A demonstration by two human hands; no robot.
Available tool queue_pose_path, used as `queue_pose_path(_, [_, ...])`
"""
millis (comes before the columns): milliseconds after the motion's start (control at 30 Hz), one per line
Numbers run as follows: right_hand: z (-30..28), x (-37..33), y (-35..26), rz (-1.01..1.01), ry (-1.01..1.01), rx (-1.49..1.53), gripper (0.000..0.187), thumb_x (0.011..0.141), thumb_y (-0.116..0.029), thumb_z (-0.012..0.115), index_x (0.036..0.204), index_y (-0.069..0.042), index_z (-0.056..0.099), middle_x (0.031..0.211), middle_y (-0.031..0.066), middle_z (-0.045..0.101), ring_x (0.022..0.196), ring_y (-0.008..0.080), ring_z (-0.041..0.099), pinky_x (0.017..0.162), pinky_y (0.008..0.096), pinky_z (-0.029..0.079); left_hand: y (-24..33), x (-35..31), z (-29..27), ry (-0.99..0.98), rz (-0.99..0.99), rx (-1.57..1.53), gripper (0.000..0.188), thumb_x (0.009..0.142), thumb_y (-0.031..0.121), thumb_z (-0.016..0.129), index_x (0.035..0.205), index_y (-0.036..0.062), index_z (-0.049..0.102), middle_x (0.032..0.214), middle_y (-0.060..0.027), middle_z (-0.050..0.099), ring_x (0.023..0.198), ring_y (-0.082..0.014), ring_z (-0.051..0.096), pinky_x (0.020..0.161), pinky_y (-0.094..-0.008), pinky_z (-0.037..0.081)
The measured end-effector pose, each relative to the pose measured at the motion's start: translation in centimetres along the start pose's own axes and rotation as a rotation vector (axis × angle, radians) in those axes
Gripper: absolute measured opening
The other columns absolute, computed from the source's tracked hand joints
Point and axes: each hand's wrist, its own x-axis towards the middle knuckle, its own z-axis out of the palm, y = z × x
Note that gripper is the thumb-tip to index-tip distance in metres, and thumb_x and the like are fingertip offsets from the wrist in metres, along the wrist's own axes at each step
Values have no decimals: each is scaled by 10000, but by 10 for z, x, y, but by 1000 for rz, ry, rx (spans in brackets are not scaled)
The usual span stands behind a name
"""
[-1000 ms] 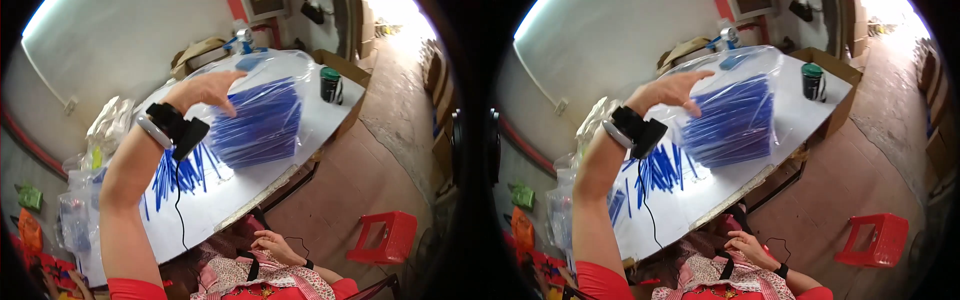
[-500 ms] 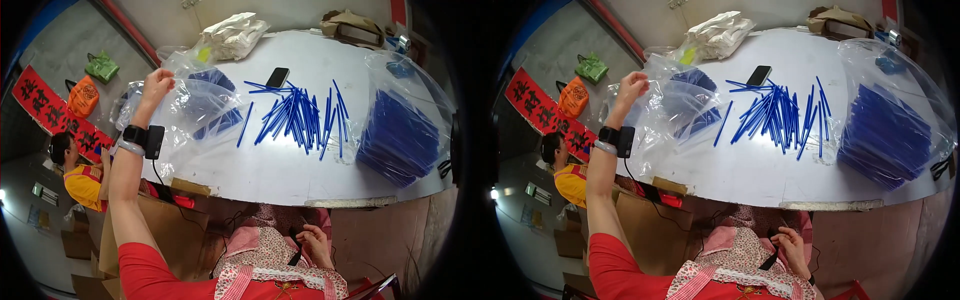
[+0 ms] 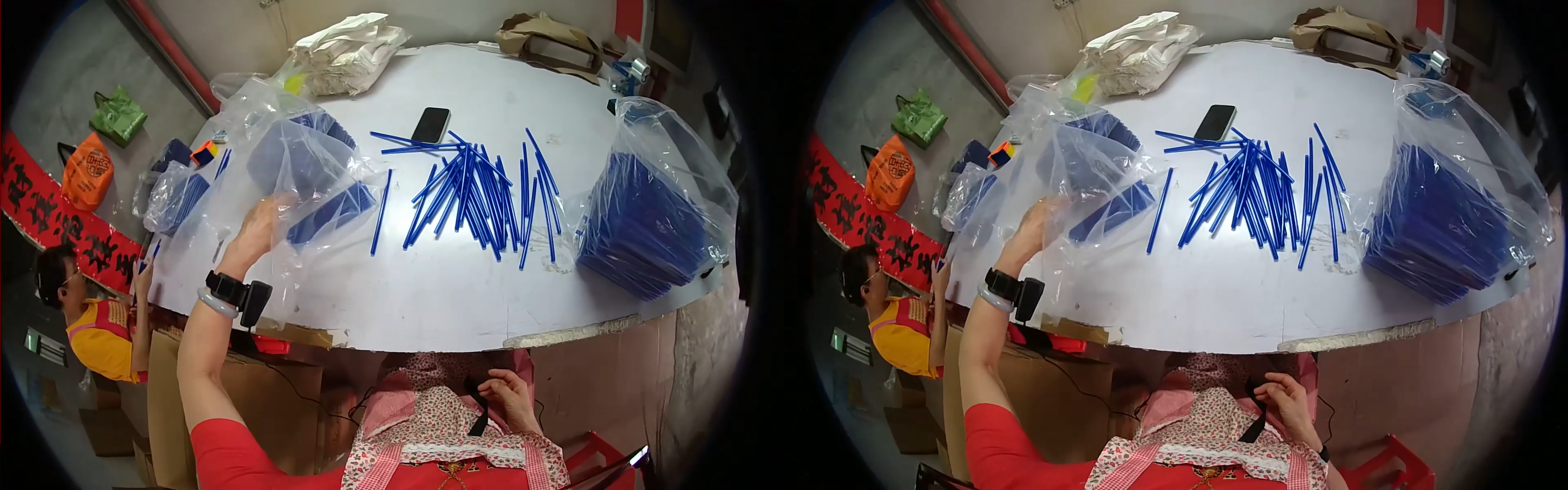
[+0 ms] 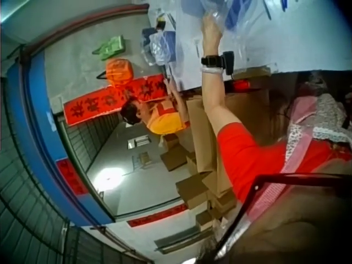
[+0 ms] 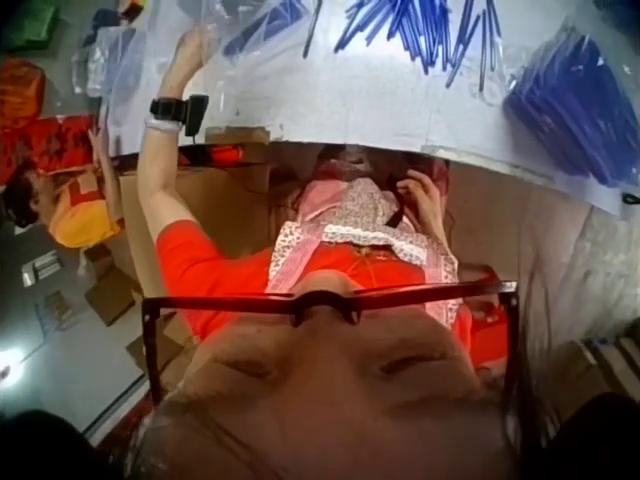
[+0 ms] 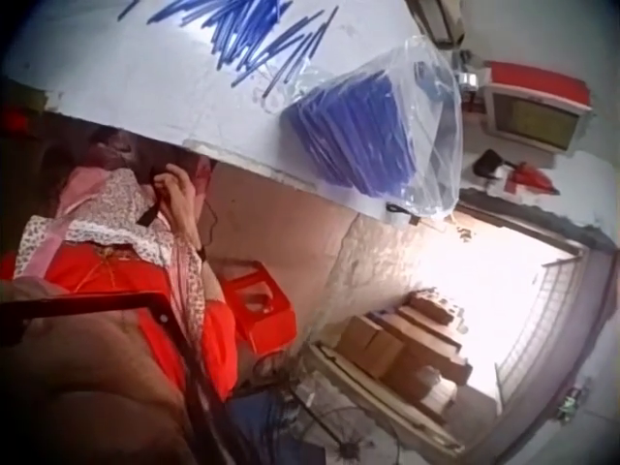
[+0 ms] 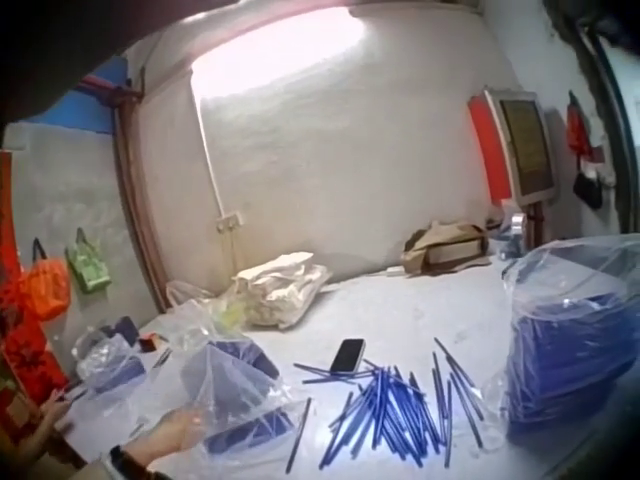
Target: The person gathers blue straws from a table by hand, aligns them into a bundle, and slides the bundle into a plastic bag. They then pick up the remaining straws, add them to the bundle, and place the entire collection into the bag.
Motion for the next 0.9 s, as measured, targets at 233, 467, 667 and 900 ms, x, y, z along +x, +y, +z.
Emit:
queue_pose_path(233, [-6, 1, 8, 23, 73, 29, 275, 938, -110, 539, 1171, 30, 500, 962, 129, 668, 863, 150, 637, 794, 264, 512, 9, 48, 70, -273, -105, -449, 572, 803, 154, 657, 1307, -5, 438, 1274, -181, 534, 1164, -305, 520, 952, -368, 425])
queue_pose_path(467, [-7, 0, 4, 74, 89, -16, 277, 950, -128, 522, 1166, 41, 493, 986, 118, 669, 882, 137, 629, 791, 250, 501, -83, 10, 191, -191, 49, 9, 634, 882, 390, 572, 1315, -48, 424, 1225, -194, 562, 1083, -320, 545, 904, -361, 443])
queue_pose_path(667, [-7, 4, 3, 41, 4, -71, 288, 949, -133, 514, 1166, 54, 491, 990, 114, 669, 885, 130, 627, 787, 253, 497, -118, -1, 176, -279, -501, -680, 510, 862, 368, 597, 1173, -35, 562, 1168, -220, 597, 1001, -343, 605, 806, -411, 491])
queue_pose_path(900, [-1, -1, 3, 16, -12, -58, 309, 948, -129, 512, 1203, 45, 493, 987, 106, 670, 888, 121, 624, 789, 243, 492, -126, 10, 113, -10, -405, -198, 229, 815, 197, 582, 921, 2, 638, 981, -224, 649, 886, -380, 634, 709, -466, 500])
